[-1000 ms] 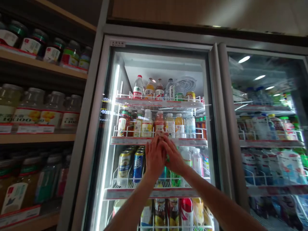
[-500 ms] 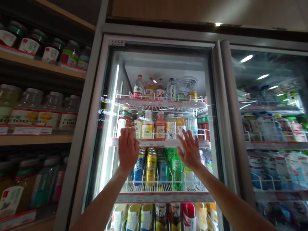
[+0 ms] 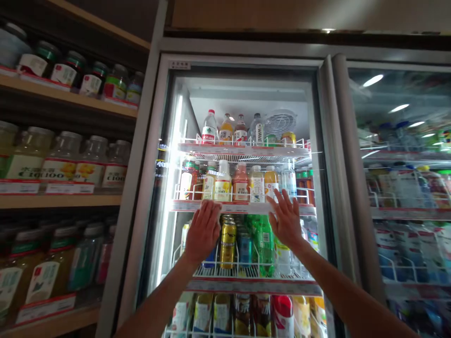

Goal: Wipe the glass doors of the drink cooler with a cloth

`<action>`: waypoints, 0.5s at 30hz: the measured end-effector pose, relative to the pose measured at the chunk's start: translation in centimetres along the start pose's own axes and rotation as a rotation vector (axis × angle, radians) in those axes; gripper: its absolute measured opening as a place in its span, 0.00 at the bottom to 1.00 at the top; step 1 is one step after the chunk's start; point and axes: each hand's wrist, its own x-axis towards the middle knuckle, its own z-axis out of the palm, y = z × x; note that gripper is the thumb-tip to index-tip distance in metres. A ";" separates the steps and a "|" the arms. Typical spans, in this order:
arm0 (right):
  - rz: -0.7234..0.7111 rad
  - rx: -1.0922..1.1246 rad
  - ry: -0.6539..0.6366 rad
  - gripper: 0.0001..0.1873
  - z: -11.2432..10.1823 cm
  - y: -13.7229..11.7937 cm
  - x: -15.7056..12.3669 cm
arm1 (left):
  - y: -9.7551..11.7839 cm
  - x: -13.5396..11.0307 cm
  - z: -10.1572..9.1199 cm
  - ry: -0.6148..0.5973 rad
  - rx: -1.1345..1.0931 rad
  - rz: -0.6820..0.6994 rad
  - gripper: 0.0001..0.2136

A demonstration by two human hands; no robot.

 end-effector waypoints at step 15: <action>0.007 0.016 0.008 0.26 0.1 0.1 -0.1 | -0.9 0.7 -0.4 0.204 0.098 -0.221 0.25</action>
